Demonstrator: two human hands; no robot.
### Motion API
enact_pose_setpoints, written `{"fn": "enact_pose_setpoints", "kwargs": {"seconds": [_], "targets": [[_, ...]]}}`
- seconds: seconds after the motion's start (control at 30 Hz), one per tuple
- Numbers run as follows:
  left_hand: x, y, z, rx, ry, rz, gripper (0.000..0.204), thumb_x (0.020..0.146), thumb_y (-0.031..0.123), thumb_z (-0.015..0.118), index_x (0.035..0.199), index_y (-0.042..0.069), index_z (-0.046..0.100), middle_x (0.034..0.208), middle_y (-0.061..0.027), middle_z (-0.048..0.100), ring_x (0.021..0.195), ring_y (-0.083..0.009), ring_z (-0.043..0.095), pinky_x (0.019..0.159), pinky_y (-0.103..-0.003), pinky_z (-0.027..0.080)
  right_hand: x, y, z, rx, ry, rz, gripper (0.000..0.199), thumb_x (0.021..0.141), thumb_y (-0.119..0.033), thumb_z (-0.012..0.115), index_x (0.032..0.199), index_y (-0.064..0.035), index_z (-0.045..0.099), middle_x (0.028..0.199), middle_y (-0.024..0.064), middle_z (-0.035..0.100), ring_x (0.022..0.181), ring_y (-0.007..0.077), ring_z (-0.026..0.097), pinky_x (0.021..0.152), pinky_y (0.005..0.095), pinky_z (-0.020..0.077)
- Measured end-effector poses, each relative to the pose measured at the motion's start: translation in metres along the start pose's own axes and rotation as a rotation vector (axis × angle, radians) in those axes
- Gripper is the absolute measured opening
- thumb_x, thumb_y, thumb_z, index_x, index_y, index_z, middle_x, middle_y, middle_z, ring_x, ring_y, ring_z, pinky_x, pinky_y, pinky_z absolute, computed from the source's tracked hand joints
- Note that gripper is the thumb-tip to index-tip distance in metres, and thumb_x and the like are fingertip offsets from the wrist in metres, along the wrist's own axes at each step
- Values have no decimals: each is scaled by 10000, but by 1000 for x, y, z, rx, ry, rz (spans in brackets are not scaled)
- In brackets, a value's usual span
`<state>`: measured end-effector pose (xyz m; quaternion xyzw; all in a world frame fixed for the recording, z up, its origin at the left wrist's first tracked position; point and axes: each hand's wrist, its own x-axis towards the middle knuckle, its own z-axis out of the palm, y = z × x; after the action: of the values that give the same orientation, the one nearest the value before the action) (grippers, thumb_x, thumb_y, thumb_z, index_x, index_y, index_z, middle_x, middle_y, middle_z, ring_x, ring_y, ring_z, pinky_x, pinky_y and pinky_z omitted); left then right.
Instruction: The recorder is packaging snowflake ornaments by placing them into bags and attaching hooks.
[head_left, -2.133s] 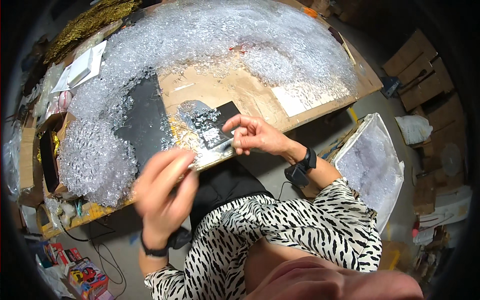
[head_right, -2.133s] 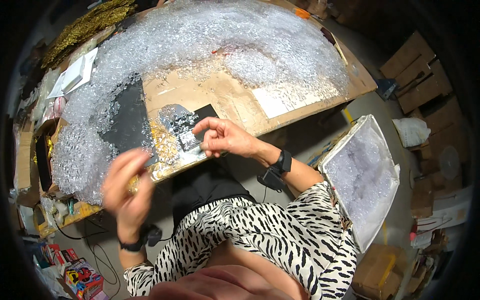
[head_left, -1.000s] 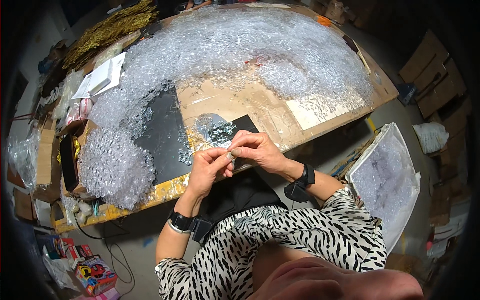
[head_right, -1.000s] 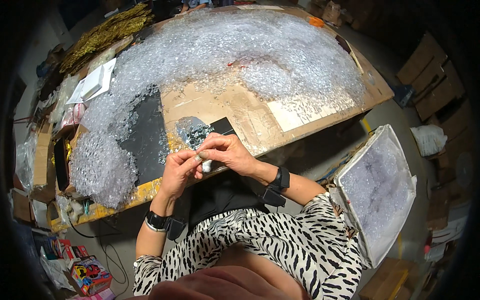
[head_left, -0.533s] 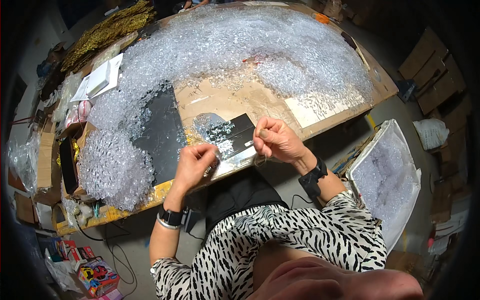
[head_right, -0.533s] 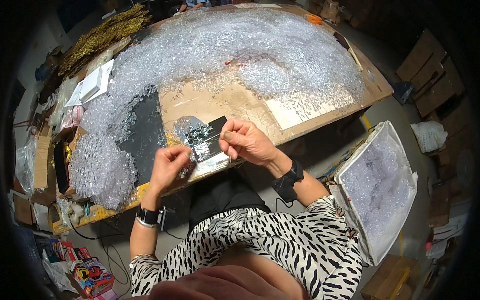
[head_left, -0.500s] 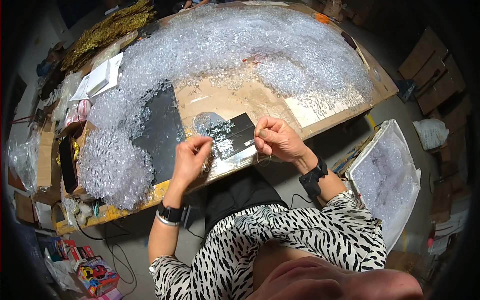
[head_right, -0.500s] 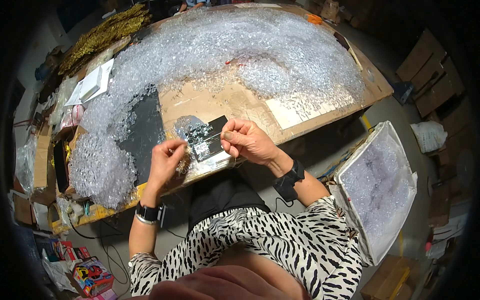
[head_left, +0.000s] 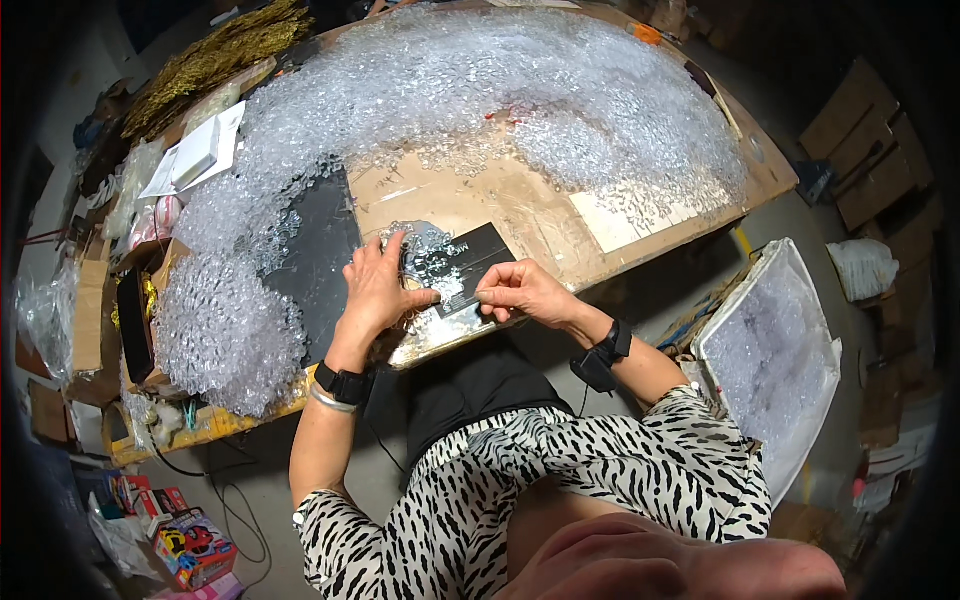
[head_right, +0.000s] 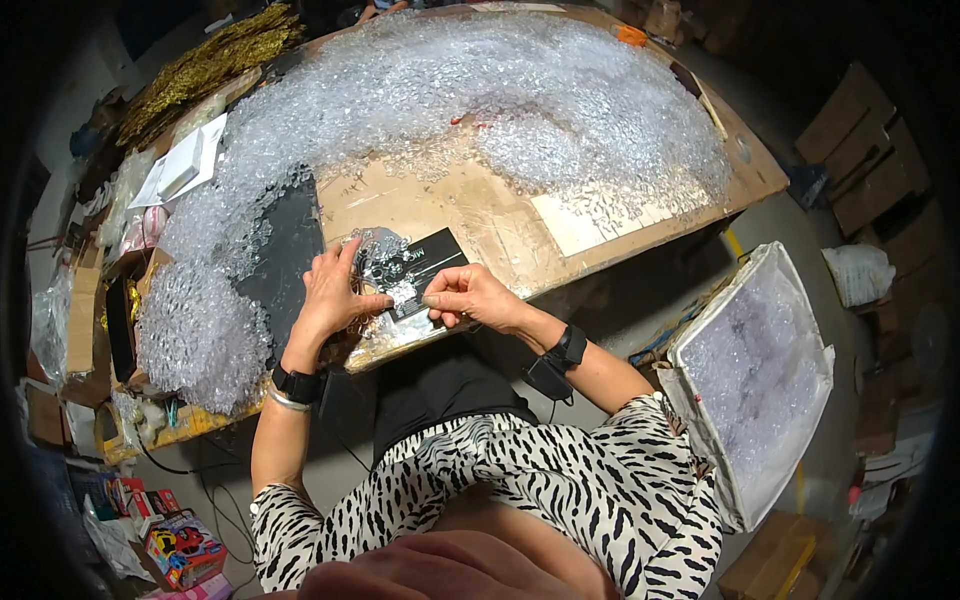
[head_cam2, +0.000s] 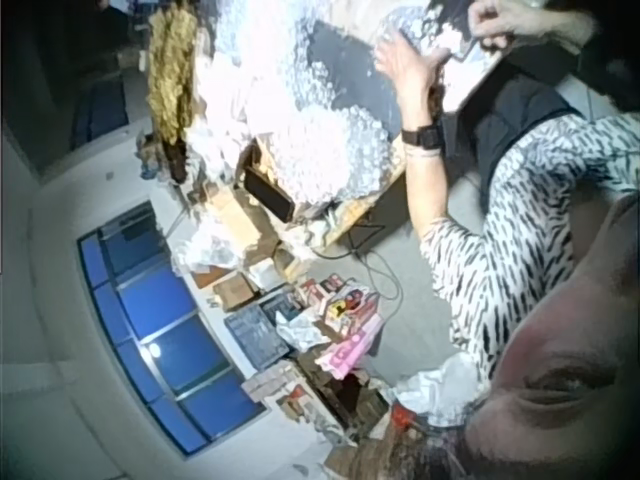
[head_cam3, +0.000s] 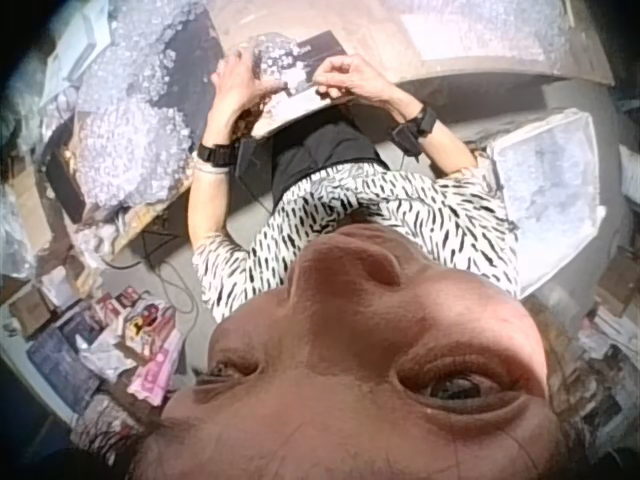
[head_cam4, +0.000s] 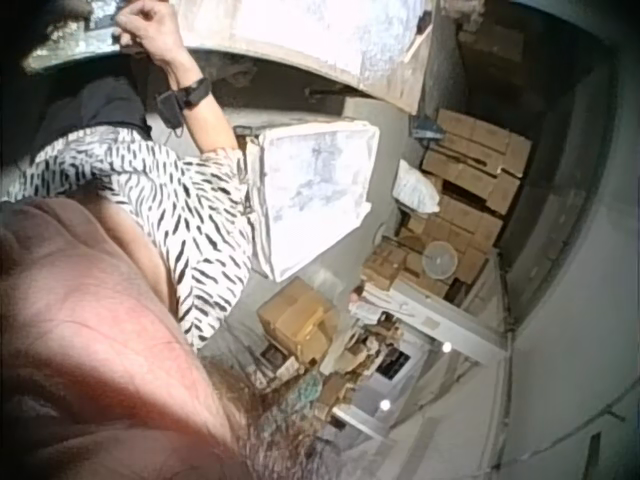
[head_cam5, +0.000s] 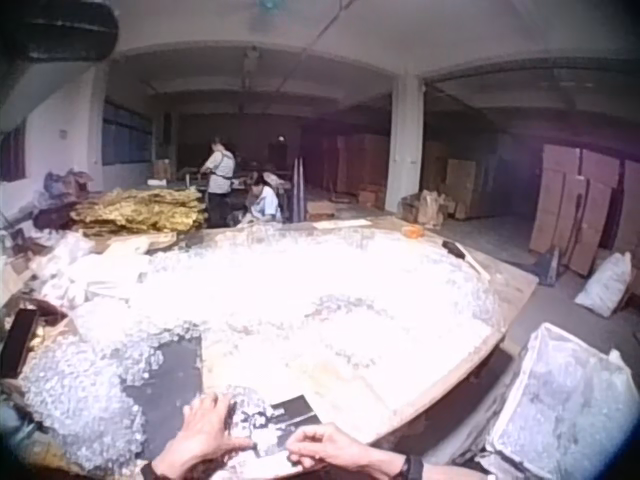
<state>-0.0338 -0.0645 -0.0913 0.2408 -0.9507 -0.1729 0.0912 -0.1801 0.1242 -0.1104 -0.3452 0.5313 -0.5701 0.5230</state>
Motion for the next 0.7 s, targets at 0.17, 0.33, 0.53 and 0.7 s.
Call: {"fn": "enact_pose_setpoints", "kwargs": {"seconds": [0.17,0.33,0.53,0.7], "targets": [[6,-2,-1,3,16,-22,971,491,412,847,1302,79,430,1132,-173,455,1085,-332,404,902,-428,315,0,1,0,-28,-45,-21,137,901,-156,572,885,-21,592,764,18,629,582,24,529,531,167,421],[7,2,-8,50,122,-62,933,487,346,863,1278,82,446,1061,-140,452,1041,-309,389,888,-434,285,2,6,-3,-28,-73,-29,133,902,-157,570,893,-26,588,774,21,625,599,29,544,535,169,429],[8,-7,-5,114,378,-20,845,565,175,832,1294,93,412,1084,-137,439,1091,-310,375,897,-468,272,6,10,-7,-47,-77,-58,128,913,-143,546,918,-20,580,797,25,628,604,25,546,542,161,441],[8,-29,-5,103,331,-145,910,601,308,815,1341,81,336,1191,-176,439,1154,-330,368,889,-490,305,7,5,-5,-48,-52,-66,134,911,-150,549,881,-22,576,759,12,613,585,29,548,521,164,434]]}}
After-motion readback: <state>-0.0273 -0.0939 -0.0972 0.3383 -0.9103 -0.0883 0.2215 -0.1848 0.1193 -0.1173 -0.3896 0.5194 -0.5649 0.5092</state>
